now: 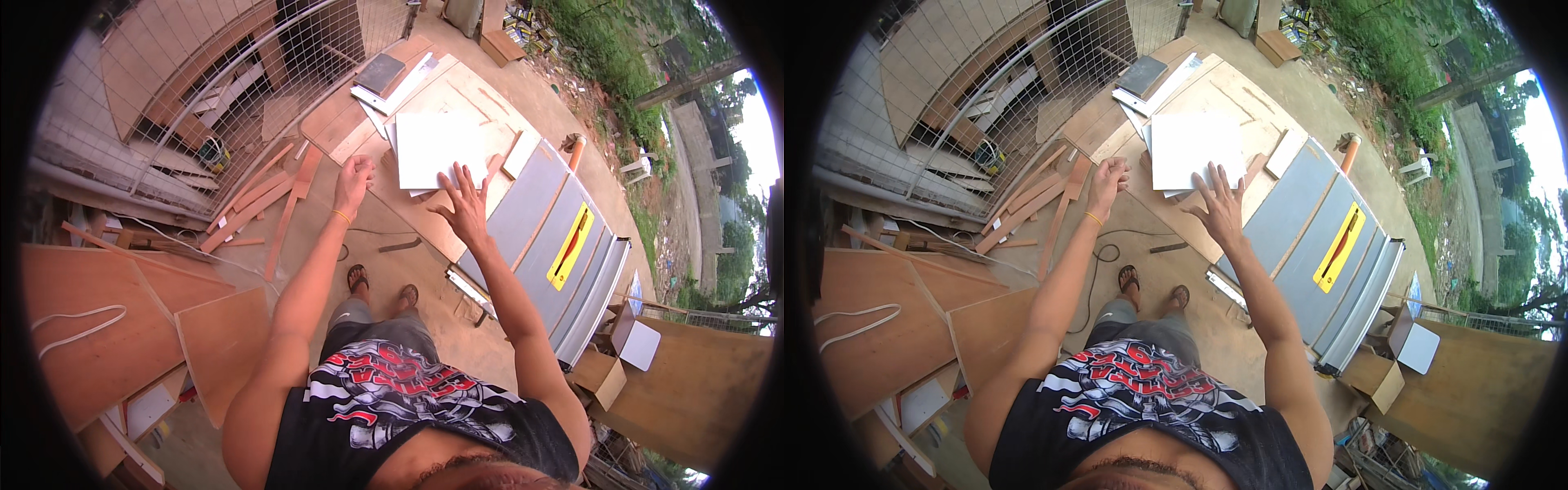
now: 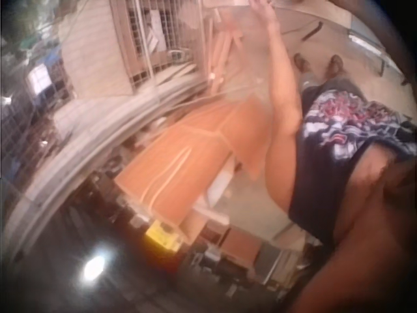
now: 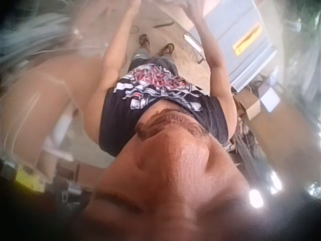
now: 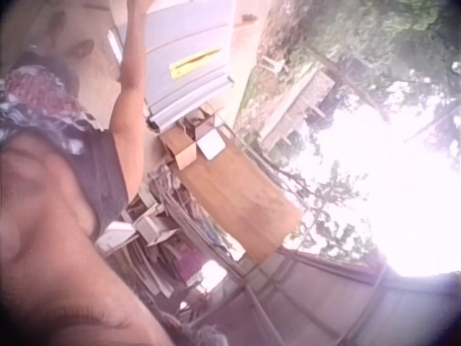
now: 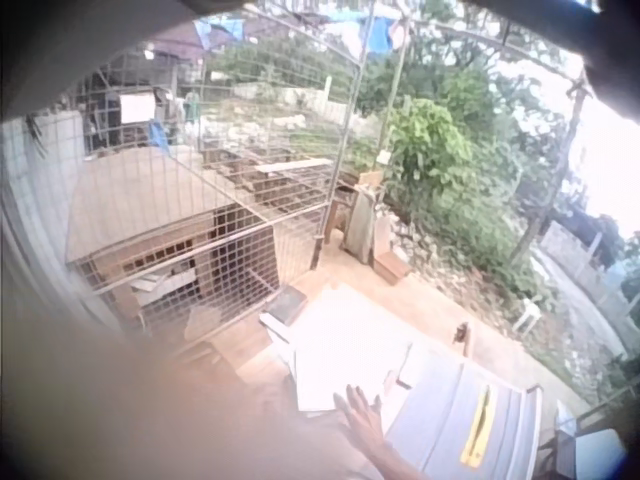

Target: The person uses a table saw to cut several pieces of white and reddish-brown wood. They feed each piece through the saw blade, then stack the cut pieces on the table.

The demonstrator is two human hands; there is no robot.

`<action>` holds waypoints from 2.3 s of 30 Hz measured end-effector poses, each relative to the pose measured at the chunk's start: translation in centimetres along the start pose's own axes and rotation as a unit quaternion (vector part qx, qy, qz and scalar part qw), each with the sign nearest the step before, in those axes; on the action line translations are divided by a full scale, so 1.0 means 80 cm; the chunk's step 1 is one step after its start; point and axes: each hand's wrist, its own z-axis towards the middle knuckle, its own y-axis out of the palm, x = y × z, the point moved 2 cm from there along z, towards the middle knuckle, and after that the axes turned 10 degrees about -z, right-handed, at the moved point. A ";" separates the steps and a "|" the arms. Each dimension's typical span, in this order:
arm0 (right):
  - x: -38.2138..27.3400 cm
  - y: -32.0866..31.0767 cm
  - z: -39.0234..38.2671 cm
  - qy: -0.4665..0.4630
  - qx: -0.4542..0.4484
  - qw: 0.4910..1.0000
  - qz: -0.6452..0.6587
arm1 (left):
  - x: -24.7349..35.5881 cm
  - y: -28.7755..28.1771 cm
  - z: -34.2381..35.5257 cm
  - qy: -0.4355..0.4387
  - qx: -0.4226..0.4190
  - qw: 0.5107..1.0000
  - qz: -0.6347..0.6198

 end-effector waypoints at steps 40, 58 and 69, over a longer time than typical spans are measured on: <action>-0.029 0.072 0.006 0.537 -0.033 0.709 0.455 | 0.008 0.205 0.380 -0.153 -0.086 0.979 -0.099; -0.099 0.085 0.011 0.468 0.061 0.833 0.287 | -0.011 0.082 0.164 0.166 -0.271 0.834 0.452; -0.012 -0.074 -0.191 0.462 0.079 0.714 0.520 | -0.007 0.187 -0.089 -0.050 -0.338 0.931 0.131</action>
